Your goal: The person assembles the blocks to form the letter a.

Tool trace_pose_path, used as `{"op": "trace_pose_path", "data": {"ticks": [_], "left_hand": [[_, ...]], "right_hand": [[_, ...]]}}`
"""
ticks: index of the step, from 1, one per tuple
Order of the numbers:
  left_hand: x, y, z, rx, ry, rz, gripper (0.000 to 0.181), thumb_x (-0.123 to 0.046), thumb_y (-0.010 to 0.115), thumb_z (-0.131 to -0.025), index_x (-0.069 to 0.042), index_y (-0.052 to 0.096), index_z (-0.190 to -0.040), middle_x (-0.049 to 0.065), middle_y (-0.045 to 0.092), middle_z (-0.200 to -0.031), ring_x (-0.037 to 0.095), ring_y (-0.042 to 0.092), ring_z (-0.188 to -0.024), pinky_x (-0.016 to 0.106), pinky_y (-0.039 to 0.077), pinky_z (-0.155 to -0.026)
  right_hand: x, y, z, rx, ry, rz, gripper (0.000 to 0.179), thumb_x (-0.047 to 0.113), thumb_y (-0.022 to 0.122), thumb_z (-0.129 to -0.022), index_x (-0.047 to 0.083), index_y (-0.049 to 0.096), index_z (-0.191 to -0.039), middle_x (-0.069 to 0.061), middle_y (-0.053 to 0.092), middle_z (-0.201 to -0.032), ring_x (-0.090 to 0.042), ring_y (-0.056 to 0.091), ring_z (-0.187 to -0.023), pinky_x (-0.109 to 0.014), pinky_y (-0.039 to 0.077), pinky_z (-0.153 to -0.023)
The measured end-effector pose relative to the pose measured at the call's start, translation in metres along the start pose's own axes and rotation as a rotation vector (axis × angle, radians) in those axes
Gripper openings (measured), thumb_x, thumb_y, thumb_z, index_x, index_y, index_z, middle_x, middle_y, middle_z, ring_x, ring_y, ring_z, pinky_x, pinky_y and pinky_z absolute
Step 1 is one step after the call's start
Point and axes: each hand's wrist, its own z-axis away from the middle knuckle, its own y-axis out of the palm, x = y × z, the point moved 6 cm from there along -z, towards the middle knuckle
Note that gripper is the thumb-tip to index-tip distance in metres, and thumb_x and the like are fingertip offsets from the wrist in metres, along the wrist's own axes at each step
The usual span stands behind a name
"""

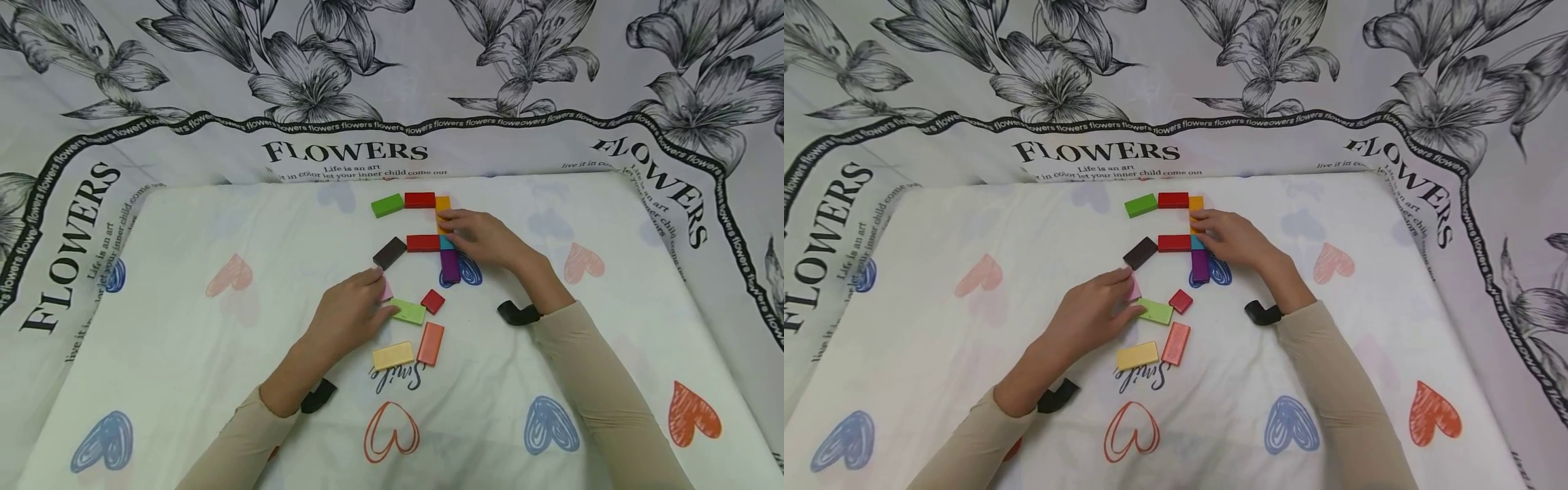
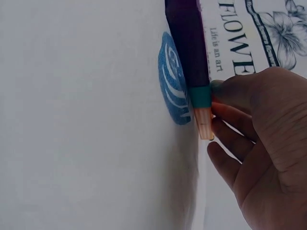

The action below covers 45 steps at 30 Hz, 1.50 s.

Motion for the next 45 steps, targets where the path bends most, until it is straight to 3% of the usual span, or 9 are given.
{"op": "trace_pose_path", "data": {"ticks": [6,18,30,45], "left_hand": [[-0.001,-0.002,-0.002,0.021,-0.029,-0.001,0.056,-0.041,0.079,-0.095,-0.006,0.07,-0.137,0.013,0.064,-0.152,0.03,0.062,-0.141,0.045,0.056,-0.111],[-0.003,0.002,-0.006,0.01,0.0,0.003,0.051,-0.041,0.078,-0.096,-0.006,0.073,-0.133,0.011,0.064,-0.152,0.029,0.062,-0.141,0.045,0.056,-0.111],[-0.002,0.006,-0.006,0.025,-0.011,-0.014,0.049,-0.041,0.078,-0.095,-0.006,0.074,-0.13,0.011,0.065,-0.15,0.028,0.063,-0.14,0.044,0.057,-0.11],[0.0,0.0,-0.003,0.015,-0.008,-0.009,0.047,-0.041,0.081,-0.093,-0.006,0.076,-0.125,0.011,0.067,-0.148,0.029,0.064,-0.139,0.043,0.057,-0.109]], "right_hand": [[0.004,-0.003,0.002,-0.01,-0.018,0.032,0.043,0.018,0.063,-0.106,0.007,0.062,-0.147,-0.007,0.054,-0.162,-0.032,0.043,-0.157,-0.053,0.037,-0.128],[0.024,-0.015,0.017,-0.08,-0.027,0.078,0.04,0.019,0.067,-0.103,0.009,0.068,-0.142,-0.009,0.057,-0.159,-0.032,0.05,-0.152,-0.053,0.045,-0.123],[0.047,0.019,0.061,-0.094,-0.057,0.063,0.04,0.022,0.071,-0.102,0.013,0.069,-0.141,-0.009,0.059,-0.152,-0.029,0.058,-0.141,-0.049,0.055,-0.112],[0.086,0.04,0.101,-0.163,-0.175,0.059,0.037,0.02,0.074,-0.099,0.013,0.072,-0.135,-0.003,0.066,-0.135,-0.02,0.065,-0.126,-0.039,0.06,-0.104]]}}
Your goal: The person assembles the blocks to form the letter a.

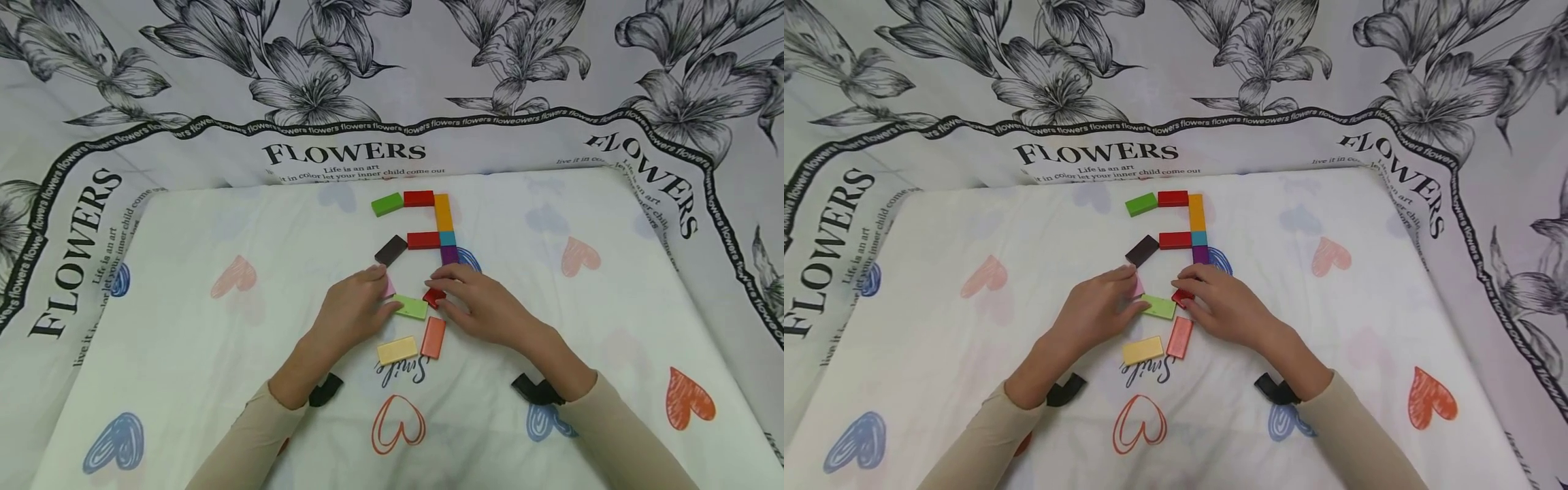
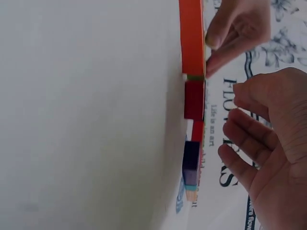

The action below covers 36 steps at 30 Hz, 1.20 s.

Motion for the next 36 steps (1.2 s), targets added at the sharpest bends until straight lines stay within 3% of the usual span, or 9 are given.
{"op": "trace_pose_path", "data": {"ticks": [4,17,25,36], "left_hand": [[0.001,-0.001,0.001,0.004,-0.01,0.006,0.043,-0.041,0.08,-0.094,-0.006,0.077,-0.119,0.011,0.067,-0.148,0.029,0.064,-0.14,0.043,0.057,-0.109],[0.0,0.002,0.005,0.01,-0.028,0.004,0.049,-0.042,0.08,-0.093,-0.006,0.075,-0.127,0.01,0.066,-0.149,0.028,0.063,-0.141,0.044,0.057,-0.11],[-0.001,-0.001,0.003,0.003,-0.01,-0.02,0.048,-0.041,0.081,-0.093,-0.005,0.076,-0.125,0.011,0.066,-0.149,0.028,0.063,-0.141,0.043,0.057,-0.109],[0.0,0.0,-0.001,-0.004,0.001,-0.011,0.04,-0.04,0.081,-0.093,-0.006,0.077,-0.114,0.011,0.067,-0.147,0.029,0.064,-0.14,0.044,0.058,-0.108]], "right_hand": [[0.015,0.003,0.007,-0.023,-0.056,-0.006,0.032,0.019,0.074,-0.099,0.013,0.074,-0.131,-0.002,0.067,-0.128,-0.017,0.065,-0.118,-0.037,0.061,-0.1],[0.056,0.024,0.027,-0.03,-0.236,0.03,0.034,0.018,0.079,-0.094,0.012,0.076,-0.127,0.0,0.071,-0.127,-0.015,0.067,-0.118,-0.034,0.06,-0.101],[0.07,0.038,0.025,0.046,-0.247,0.064,0.031,0.021,0.075,-0.098,0.014,0.075,-0.128,0.002,0.072,-0.128,-0.015,0.067,-0.121,-0.035,0.057,-0.107],[0.073,0.046,0.025,0.044,-0.255,0.103,0.033,0.02,0.074,-0.099,0.014,0.073,-0.131,0.002,0.072,-0.128,-0.016,0.066,-0.121,-0.036,0.054,-0.109]]}}
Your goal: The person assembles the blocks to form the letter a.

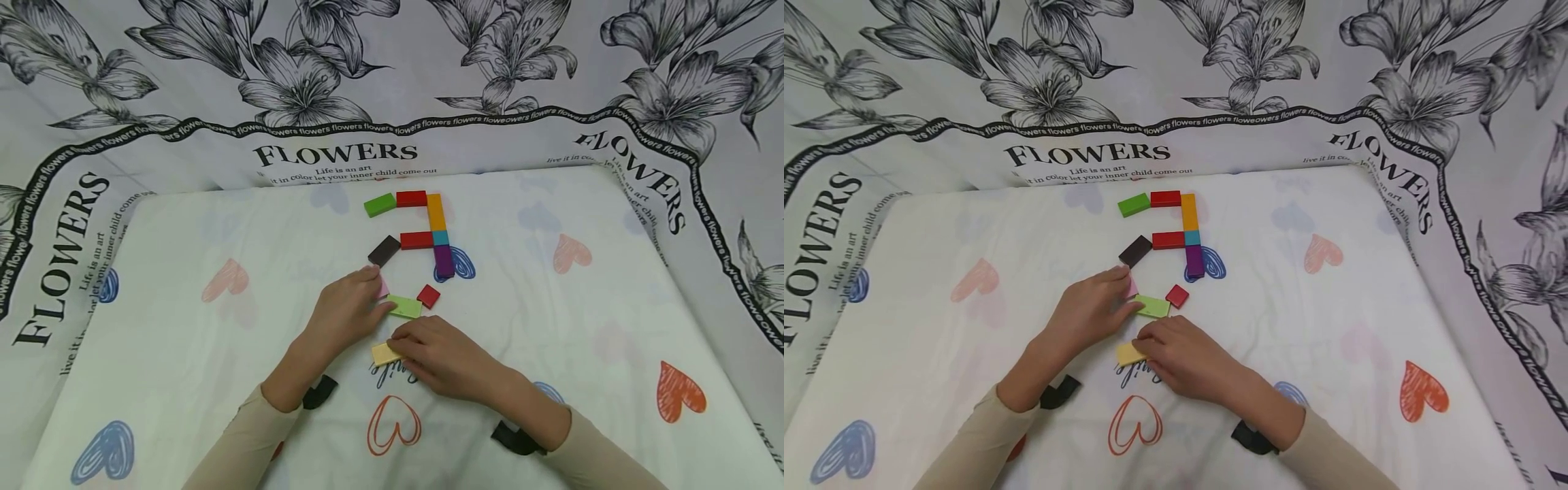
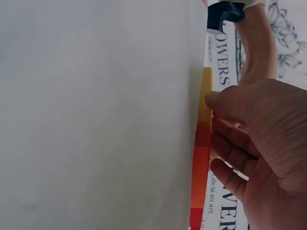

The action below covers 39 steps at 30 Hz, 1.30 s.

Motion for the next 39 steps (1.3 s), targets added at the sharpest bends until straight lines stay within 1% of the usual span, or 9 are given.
{"op": "trace_pose_path", "data": {"ticks": [4,8,15,21,24,26,29,33,39], "left_hand": [[0.0,0.0,0.0,0.0,0.0,0.002,0.041,-0.04,0.082,-0.093,-0.006,0.077,-0.115,0.011,0.067,-0.147,0.029,0.064,-0.139,0.044,0.058,-0.108],[0.0,-0.002,-0.001,-0.005,0.003,0.002,0.042,-0.04,0.082,-0.093,-0.006,0.077,-0.116,0.011,0.067,-0.147,0.029,0.064,-0.139,0.044,0.058,-0.108],[0.0,-0.002,-0.001,0.003,-0.004,-0.001,0.038,-0.041,0.082,-0.093,-0.007,0.077,-0.111,0.011,0.068,-0.147,0.028,0.064,-0.14,0.043,0.058,-0.108],[0.0,-0.003,-0.001,-0.013,0.006,-0.012,0.035,-0.041,0.082,-0.092,-0.008,0.076,-0.104,0.01,0.068,-0.146,0.027,0.065,-0.138,0.042,0.058,-0.108],[0.0,-0.003,-0.002,-0.014,0.012,-0.013,0.034,-0.04,0.082,-0.092,-0.008,0.076,-0.101,0.01,0.069,-0.145,0.027,0.064,-0.139,0.042,0.058,-0.108],[0.0,-0.003,-0.002,-0.01,0.014,-0.013,0.034,-0.041,0.082,-0.093,-0.008,0.076,-0.102,0.01,0.068,-0.146,0.027,0.064,-0.139,0.042,0.058,-0.109],[0.0,-0.003,-0.002,0.003,0.008,-0.01,0.038,-0.042,0.081,-0.093,-0.007,0.077,-0.109,0.01,0.067,-0.147,0.027,0.064,-0.14,0.043,0.057,-0.109],[0.0,-0.002,-0.002,0.012,-0.007,-0.008,0.042,-0.042,0.081,-0.093,-0.007,0.077,-0.116,0.01,0.067,-0.148,0.028,0.063,-0.14,0.043,0.056,-0.11],[0.0,-0.001,-0.001,0.015,-0.023,-0.004,0.039,-0.041,0.082,-0.093,-0.007,0.077,-0.112,0.01,0.067,-0.148,0.028,0.064,-0.14,0.043,0.057,-0.109]], "right_hand": [[0.001,0.001,-0.002,-0.015,-0.003,0.015,0.03,0.019,0.075,-0.099,0.014,0.075,-0.128,0.002,0.073,-0.124,-0.015,0.067,-0.118,-0.035,0.055,-0.108],[0.001,0.0,-0.003,-0.012,0.017,0.019,0.029,0.021,0.077,-0.098,0.016,0.077,-0.126,0.003,0.074,-0.122,-0.015,0.068,-0.117,-0.035,0.056,-0.107],[0.0,-0.003,-0.004,-0.004,0.029,-0.001,0.029,0.019,0.079,-0.096,0.017,0.078,-0.125,0.003,0.076,-0.119,-0.014,0.069,-0.115,-0.034,0.056,-0.106],[-0.002,-0.011,-0.003,-0.046,0.007,-0.003,0.03,0.017,0.081,-0.092,0.016,0.08,-0.121,0.002,0.077,-0.115,-0.014,0.07,-0.11,-0.033,0.059,-0.101],[-0.007,-0.019,0.0,-0.073,0.02,0.0,0.03,0.016,0.083,-0.089,0.016,0.081,-0.119,0.002,0.077,-0.114,-0.014,0.07,-0.108,-0.033,0.06,-0.099],[-0.012,-0.026,0.002,-0.092,0.042,-0.003,0.031,0.017,0.085,-0.088,0.017,0.081,-0.118,0.003,0.077,-0.114,-0.015,0.07,-0.108,-0.033,0.06,-0.098],[-0.02,-0.036,0.008,-0.118,0.092,-0.014,0.034,0.02,0.088,-0.086,0.017,0.081,-0.12,0.003,0.076,-0.115,-0.014,0.07,-0.109,-0.032,0.062,-0.095],[-0.033,-0.046,0.016,-0.137,0.166,-0.027,0.037,0.019,0.088,-0.086,0.018,0.08,-0.122,0.003,0.076,-0.119,-0.016,0.07,-0.113,-0.034,0.063,-0.094],[-0.055,-0.053,0.031,-0.147,0.286,-0.029,0.038,0.016,0.089,-0.085,0.015,0.08,-0.122,0.0,0.075,-0.12,-0.019,0.07,-0.116,-0.037,0.065,-0.091]]}}
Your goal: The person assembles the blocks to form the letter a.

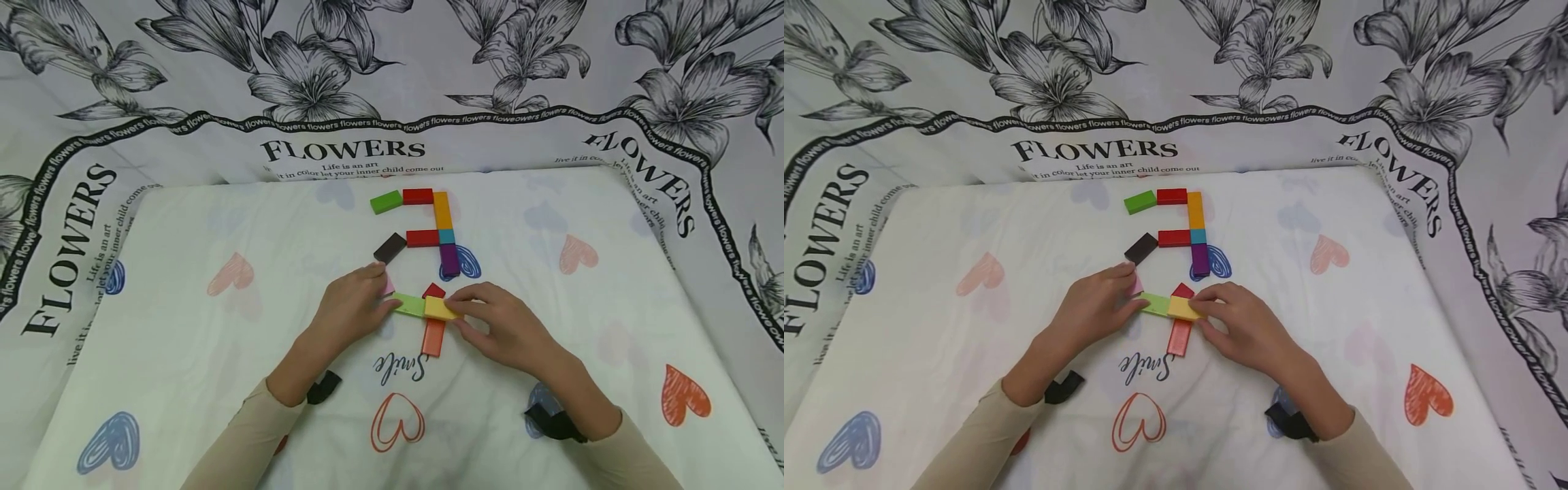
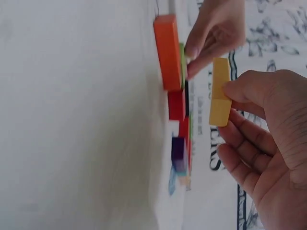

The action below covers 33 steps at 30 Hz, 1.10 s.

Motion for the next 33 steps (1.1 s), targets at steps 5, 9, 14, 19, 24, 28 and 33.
{"op": "trace_pose_path", "data": {"ticks": [5,9,14,19,24,28,33], "left_hand": [[0.0,-0.001,0.002,-0.014,0.004,0.007,0.037,-0.04,0.083,-0.092,-0.007,0.078,-0.109,0.01,0.069,-0.146,0.028,0.065,-0.138,0.042,0.058,-0.108],[0.001,0.001,0.005,-0.009,0.018,0.009,0.038,-0.039,0.082,-0.092,-0.007,0.078,-0.111,0.011,0.069,-0.144,0.028,0.066,-0.137,0.042,0.059,-0.107],[0.002,0.002,0.006,-0.015,0.02,0.012,0.039,-0.039,0.082,-0.093,-0.006,0.078,-0.113,0.011,0.069,-0.145,0.028,0.065,-0.137,0.042,0.058,-0.107],[0.002,0.002,0.006,-0.022,0.018,0.011,0.04,-0.039,0.082,-0.092,-0.006,0.078,-0.115,0.011,0.069,-0.145,0.028,0.065,-0.138,0.043,0.058,-0.109],[0.002,0.001,0.005,-0.031,0.018,0.011,0.039,-0.04,0.082,-0.092,-0.007,0.078,-0.113,0.011,0.069,-0.145,0.028,0.065,-0.138,0.043,0.057,-0.109],[0.001,0.0,0.004,-0.035,0.021,0.018,0.038,-0.04,0.082,-0.093,-0.007,0.078,-0.112,0.011,0.068,-0.146,0.028,0.064,-0.139,0.043,0.057,-0.109],[0.0,-0.001,0.002,-0.025,0.018,0.024,0.037,-0.039,0.081,-0.093,-0.007,0.077,-0.11,0.011,0.067,-0.147,0.029,0.063,-0.14,0.044,0.058,-0.108]], "right_hand": [[-0.019,-0.003,0.008,-0.045,0.055,-0.014,0.036,0.01,0.088,-0.084,0.011,0.081,-0.119,-0.004,0.076,-0.119,-0.022,0.071,-0.114,-0.04,0.065,-0.089],[-0.032,0.0,0.016,-0.063,0.092,-0.026,0.036,0.008,0.087,-0.085,0.01,0.081,-0.12,-0.005,0.076,-0.119,-0.023,0.071,-0.113,-0.043,0.065,-0.09],[-0.047,0.0,0.02,-0.089,0.109,-0.023,0.034,0.007,0.085,-0.086,0.009,0.081,-0.12,-0.005,0.076,-0.118,-0.023,0.071,-0.113,-0.044,0.064,-0.092],[-0.057,-0.005,0.021,-0.106,0.119,-0.004,0.033,0.007,0.085,-0.085,0.008,0.081,-0.119,-0.006,0.076,-0.116,-0.024,0.071,-0.111,-0.045,0.064,-0.09],[-0.064,-0.006,0.022,-0.083,0.163,-0.01,0.034,0.007,0.085,-0.086,0.008,0.08,-0.12,-0.007,0.076,-0.117,-0.025,0.071,-0.111,-0.047,0.064,-0.09],[-0.068,-0.004,0.023,-0.035,0.207,-0.019,0.034,0.008,0.084,-0.088,0.009,0.08,-0.122,-0.009,0.076,-0.119,-0.027,0.071,-0.113,-0.048,0.065,-0.091],[-0.07,-0.004,0.023,-0.011,0.225,-0.004,0.033,0.01,0.084,-0.089,0.009,0.08,-0.122,-0.009,0.076,-0.12,-0.027,0.071,-0.114,-0.048,0.064,-0.092]]}}
